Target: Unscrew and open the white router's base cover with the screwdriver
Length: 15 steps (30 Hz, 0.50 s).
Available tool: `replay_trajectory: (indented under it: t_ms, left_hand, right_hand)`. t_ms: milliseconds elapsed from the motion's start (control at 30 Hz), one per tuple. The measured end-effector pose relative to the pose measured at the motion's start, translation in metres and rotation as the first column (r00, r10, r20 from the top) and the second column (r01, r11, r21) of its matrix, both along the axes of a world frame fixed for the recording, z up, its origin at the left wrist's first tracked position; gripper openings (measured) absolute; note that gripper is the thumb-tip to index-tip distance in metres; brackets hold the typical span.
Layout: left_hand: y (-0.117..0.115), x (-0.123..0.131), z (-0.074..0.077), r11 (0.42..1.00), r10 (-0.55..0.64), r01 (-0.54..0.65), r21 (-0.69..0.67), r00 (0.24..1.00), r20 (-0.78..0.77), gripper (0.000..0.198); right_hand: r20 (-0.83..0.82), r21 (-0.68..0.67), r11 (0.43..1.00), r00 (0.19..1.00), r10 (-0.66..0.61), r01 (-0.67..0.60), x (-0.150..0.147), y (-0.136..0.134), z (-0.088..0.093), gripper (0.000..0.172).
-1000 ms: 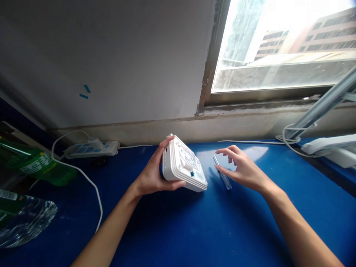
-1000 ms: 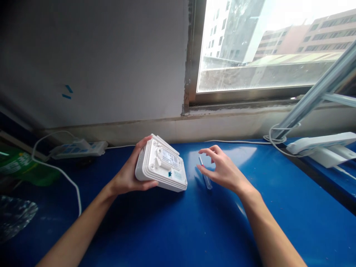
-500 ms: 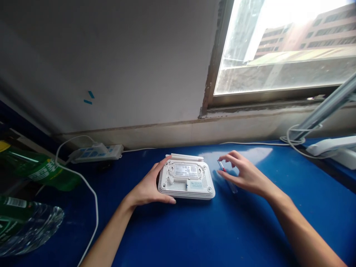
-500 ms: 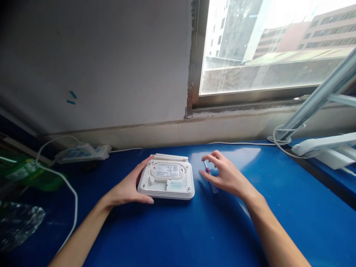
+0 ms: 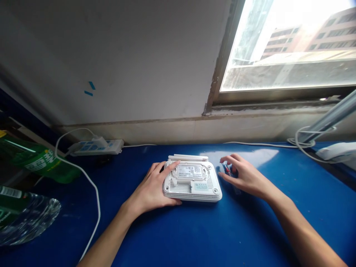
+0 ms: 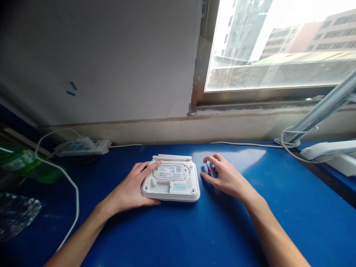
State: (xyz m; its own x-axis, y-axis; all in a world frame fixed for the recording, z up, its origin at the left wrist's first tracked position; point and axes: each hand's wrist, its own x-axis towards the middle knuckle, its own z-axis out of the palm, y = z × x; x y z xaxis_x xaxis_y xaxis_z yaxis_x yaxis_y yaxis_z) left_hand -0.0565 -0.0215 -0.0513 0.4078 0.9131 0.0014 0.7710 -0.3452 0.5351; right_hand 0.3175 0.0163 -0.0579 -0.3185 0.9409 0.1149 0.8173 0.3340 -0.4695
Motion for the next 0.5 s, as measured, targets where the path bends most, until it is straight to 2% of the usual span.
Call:
replay_trajectory:
  t_ms: [100,233,300,433,500]
  left_hand:
    - [-0.002,0.001,0.003,1.0,0.007,-0.007,0.019,0.999,-0.043,0.126]
    - [-0.005,0.002,0.007,0.999,0.018,-0.013,0.046,0.996,-0.092,0.125]
    - [-0.006,0.003,0.008,0.999,0.022,-0.018,0.044,0.994,-0.109,0.125]
    - [-0.008,0.006,0.009,0.998,0.048,-0.043,0.054,0.994,-0.095,0.126]
    - [-0.01,0.011,0.008,0.994,0.02,-0.012,0.106,0.997,-0.078,0.119]
  right_hand:
    - [-0.033,-0.045,0.999,0.999,0.019,-0.021,0.003,-0.001,0.005,0.043]
    - [-0.087,-0.102,0.995,0.996,0.001,-0.01,0.0,-0.003,0.011,0.02]
    - [-0.106,-0.108,0.994,0.994,-0.026,0.014,-0.002,-0.004,0.013,0.017]
    - [-0.201,-0.173,0.985,0.978,-0.051,0.016,-0.002,-0.004,0.018,0.021]
    - [-0.262,-0.216,0.976,0.963,-0.059,0.002,-0.001,-0.003,0.022,0.028]
